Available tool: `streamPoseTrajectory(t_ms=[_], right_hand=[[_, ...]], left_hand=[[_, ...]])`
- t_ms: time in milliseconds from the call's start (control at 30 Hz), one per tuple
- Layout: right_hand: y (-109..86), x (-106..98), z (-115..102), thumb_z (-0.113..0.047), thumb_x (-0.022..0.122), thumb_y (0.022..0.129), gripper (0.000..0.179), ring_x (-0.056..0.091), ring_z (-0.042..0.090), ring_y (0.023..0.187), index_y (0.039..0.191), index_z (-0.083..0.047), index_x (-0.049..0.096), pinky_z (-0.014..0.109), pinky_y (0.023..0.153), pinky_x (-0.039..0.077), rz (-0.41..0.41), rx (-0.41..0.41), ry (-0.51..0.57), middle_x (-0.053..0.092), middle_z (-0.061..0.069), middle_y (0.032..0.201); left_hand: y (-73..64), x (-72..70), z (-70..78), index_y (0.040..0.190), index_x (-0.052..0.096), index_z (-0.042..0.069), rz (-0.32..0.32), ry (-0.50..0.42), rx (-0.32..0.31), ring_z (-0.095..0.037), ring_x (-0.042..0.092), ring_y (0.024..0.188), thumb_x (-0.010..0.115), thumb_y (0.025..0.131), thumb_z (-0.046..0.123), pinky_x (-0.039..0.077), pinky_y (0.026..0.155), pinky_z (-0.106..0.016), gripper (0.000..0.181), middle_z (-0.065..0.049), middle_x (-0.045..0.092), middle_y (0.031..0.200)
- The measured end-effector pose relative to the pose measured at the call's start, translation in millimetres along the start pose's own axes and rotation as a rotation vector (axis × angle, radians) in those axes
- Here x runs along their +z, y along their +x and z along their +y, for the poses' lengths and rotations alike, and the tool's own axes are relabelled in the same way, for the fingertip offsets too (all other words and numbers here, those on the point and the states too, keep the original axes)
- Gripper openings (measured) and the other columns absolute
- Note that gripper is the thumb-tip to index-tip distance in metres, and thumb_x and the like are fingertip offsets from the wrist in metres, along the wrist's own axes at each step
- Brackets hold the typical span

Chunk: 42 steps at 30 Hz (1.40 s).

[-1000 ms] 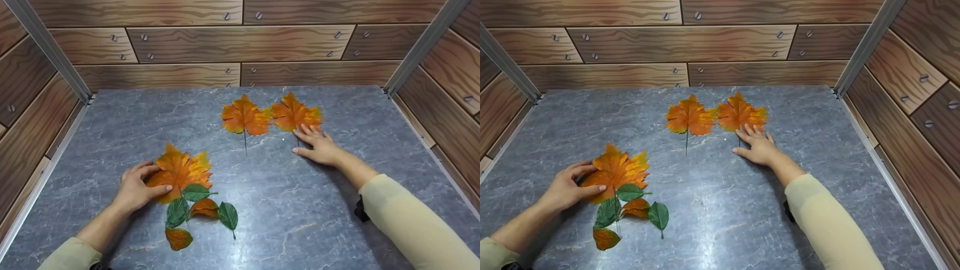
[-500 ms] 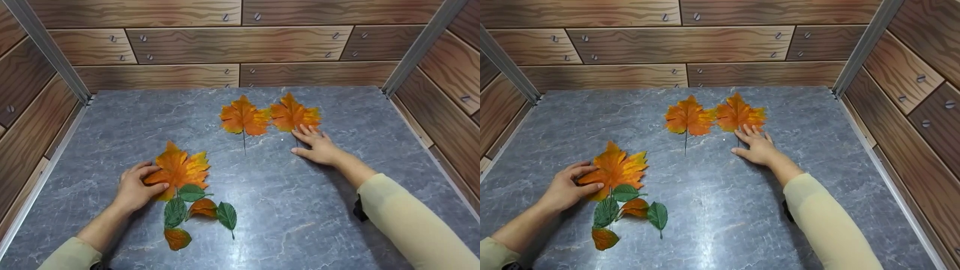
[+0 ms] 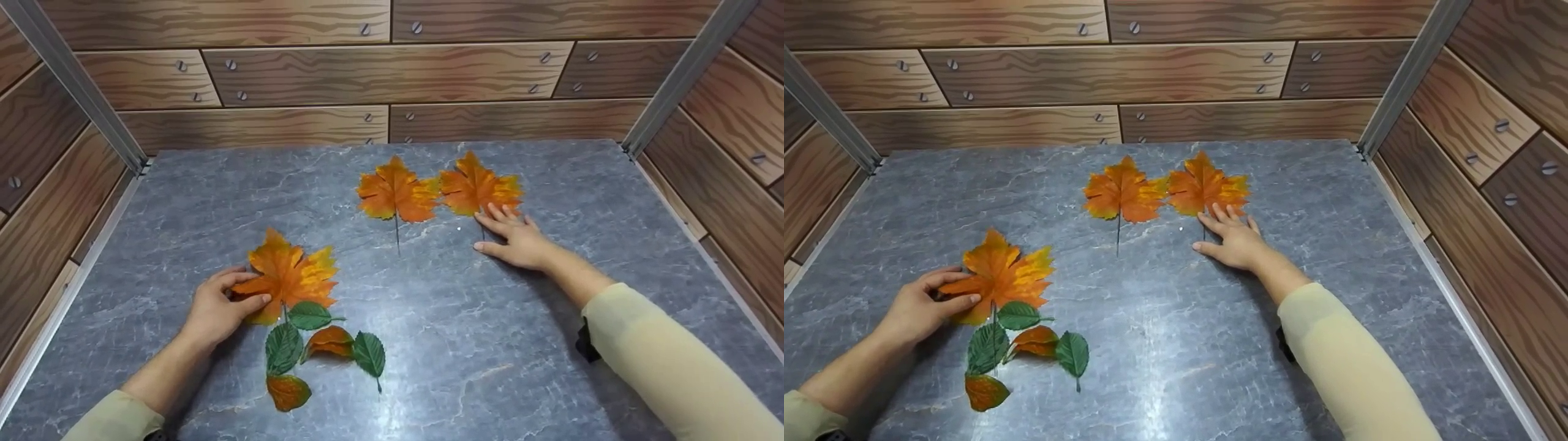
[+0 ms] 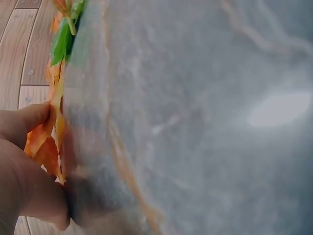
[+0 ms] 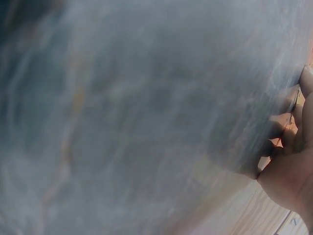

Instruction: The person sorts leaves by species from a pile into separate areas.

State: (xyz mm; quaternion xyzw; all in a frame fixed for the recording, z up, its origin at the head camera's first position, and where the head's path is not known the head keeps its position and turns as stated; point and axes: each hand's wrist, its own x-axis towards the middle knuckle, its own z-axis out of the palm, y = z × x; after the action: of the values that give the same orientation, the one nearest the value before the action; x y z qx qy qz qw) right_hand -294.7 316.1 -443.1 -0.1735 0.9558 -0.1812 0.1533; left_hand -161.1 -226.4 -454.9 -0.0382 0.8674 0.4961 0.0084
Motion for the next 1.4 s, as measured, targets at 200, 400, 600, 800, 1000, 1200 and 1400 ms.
streamPoseTrajectory(t_ms=[200,400,600,800,1000,1200,1400], right_hand=[[0.8,0.0,-1.1,-0.065,0.051,0.106,0.084,-0.008,0.042,0.161,0.171,-0.022,0.021,0.071,0.122,-0.010,0.001,-0.001,0.001,0.000,0.014,0.177],[2.1,0.6,-2.4,-0.064,0.052,0.106,0.083,-0.008,0.042,0.161,0.171,-0.022,0.022,0.072,0.121,-0.008,0.001,-0.003,0.004,0.001,0.013,0.177],[2.5,2.6,-2.1,-0.065,0.052,0.106,0.084,-0.009,0.042,0.161,0.171,-0.023,0.021,0.073,0.121,-0.009,-0.003,0.003,0.002,0.000,0.013,0.177],[2.3,3.6,-1.4,-0.066,0.051,0.105,0.084,-0.009,0.042,0.161,0.171,-0.023,0.021,0.072,0.121,-0.010,-0.005,0.001,0.011,0.000,0.013,0.177],[1.2,3.1,-0.5,-0.066,0.051,0.105,0.084,-0.008,0.042,0.161,0.171,-0.023,0.022,0.071,0.122,-0.010,-0.001,0.004,0.012,0.000,0.013,0.177],[0.0,1.3,0.5,-0.064,0.051,0.106,0.083,-0.008,0.042,0.161,0.171,-0.022,0.022,0.071,0.122,-0.009,0.004,0.004,0.008,0.001,0.014,0.177],[-0.5,0.4,-0.5,-0.062,0.052,0.107,0.083,-0.008,0.043,0.161,0.171,-0.020,0.022,0.072,0.121,-0.009,0.011,-0.009,0.003,0.001,0.015,0.177]], left_hand=[[0.4,-0.9,4.2,0.136,0.069,-0.001,0.037,-0.125,-0.090,-0.026,0.064,0.112,0.084,0.094,0.014,0.055,0.082,-0.021,0.047,-0.023,0.065,0.137],[2.5,-4.7,8.7,0.138,0.069,0.001,0.058,-0.188,-0.112,-0.011,0.065,0.100,0.083,0.095,0.016,0.057,0.080,-0.019,0.047,-0.021,0.067,0.133],[6.8,-5.3,12.4,0.144,0.063,0.002,0.065,-0.231,-0.106,-0.013,0.067,0.107,0.080,0.098,0.014,0.057,0.084,-0.019,0.050,-0.023,0.065,0.138],[10.1,-7.1,17.7,0.163,0.042,0.010,0.037,-0.283,-0.067,-0.006,0.069,0.110,0.076,0.100,0.010,0.058,0.086,-0.019,0.071,-0.026,0.060,0.146],[12.8,-10.8,27.7,0.161,0.047,0.010,0.072,-0.270,0.033,0.002,0.066,0.106,0.074,0.100,0.003,0.058,0.086,-0.019,0.067,-0.018,0.055,0.155],[16.3,-11.9,39.8,0.145,0.065,0.003,0.068,-0.280,0.065,-0.002,0.071,0.103,0.071,0.102,0.005,0.061,0.084,-0.024,0.043,-0.019,0.069,0.136],[22.8,-15.4,52.3,0.142,0.067,0.002,0.062,-0.281,0.116,-0.002,0.072,0.102,0.072,0.102,0.007,0.061,0.083,-0.025,0.041,-0.019,0.071,0.132]])
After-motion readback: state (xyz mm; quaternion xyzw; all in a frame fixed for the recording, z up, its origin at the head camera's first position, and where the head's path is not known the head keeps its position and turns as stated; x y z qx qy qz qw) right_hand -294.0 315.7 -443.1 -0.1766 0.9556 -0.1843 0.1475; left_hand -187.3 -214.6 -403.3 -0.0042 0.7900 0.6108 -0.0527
